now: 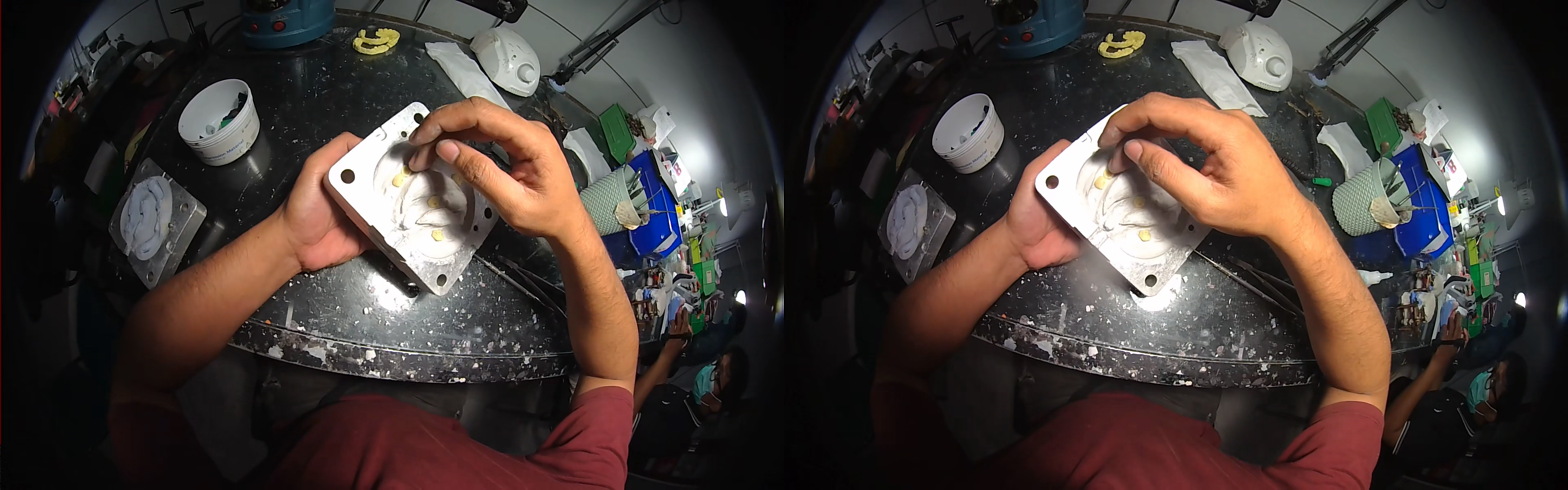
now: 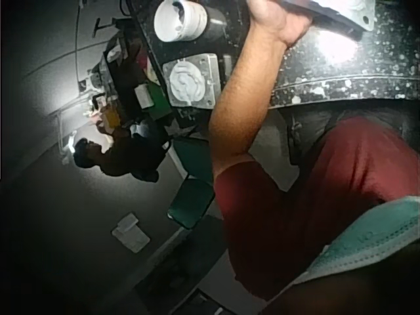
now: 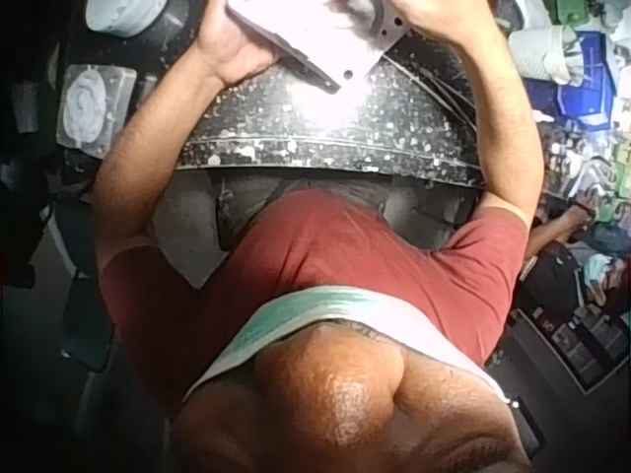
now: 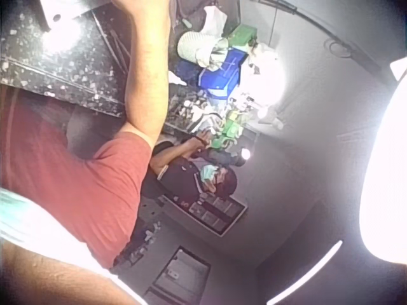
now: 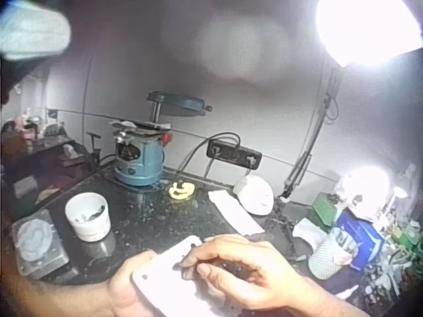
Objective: The person places artificial teeth into a plaster mold of a dental arch, using glue to secure them and hands to position each tooth.
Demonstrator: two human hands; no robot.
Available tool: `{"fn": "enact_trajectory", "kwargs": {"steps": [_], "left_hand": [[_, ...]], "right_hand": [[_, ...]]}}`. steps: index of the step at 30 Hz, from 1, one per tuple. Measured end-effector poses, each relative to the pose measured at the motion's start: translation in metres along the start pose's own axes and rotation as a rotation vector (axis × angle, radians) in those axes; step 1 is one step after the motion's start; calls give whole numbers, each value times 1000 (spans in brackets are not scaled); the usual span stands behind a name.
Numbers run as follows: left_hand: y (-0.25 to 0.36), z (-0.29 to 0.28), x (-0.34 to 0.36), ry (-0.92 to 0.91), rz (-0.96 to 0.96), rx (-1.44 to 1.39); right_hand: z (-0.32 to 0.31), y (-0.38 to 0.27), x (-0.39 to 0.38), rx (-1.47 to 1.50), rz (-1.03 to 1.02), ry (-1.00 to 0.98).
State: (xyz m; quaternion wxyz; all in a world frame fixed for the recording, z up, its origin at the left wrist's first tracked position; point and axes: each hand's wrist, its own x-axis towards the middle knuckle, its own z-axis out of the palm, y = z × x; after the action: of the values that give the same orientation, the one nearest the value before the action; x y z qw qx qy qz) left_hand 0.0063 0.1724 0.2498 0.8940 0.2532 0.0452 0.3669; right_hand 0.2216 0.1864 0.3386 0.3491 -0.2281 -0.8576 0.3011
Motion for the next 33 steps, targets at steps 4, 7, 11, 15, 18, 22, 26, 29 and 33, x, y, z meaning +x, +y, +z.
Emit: {"fn": "enact_trajectory", "kwargs": {"steps": [4,7,11,15,18,22,26,29,33], "left_hand": [[0,0,0,48,1,-11],[0,0,-1,34,-3,-41],[1,-5,-4,12,0,-15],[-1,-1,-4,59,7,-22],[0,4,-5,132,1,15],[10,4,-8,66,211,-104],[23,17,-4,388,372,7],[32,19,-4,454,457,37],[36,18,-4,455,487,25]], "right_hand": [[-2,4,3,-206,-170,-36],[-3,4,5,-321,-269,-52],[0,1,3,-197,-189,-8],[-8,-1,-8,239,-82,231],[-16,4,-29,127,51,389],[-22,20,-51,-200,379,398],[-30,40,-70,-335,558,314],[-19,33,-62,-437,534,181],[-4,37,-58,-563,364,35]]}}
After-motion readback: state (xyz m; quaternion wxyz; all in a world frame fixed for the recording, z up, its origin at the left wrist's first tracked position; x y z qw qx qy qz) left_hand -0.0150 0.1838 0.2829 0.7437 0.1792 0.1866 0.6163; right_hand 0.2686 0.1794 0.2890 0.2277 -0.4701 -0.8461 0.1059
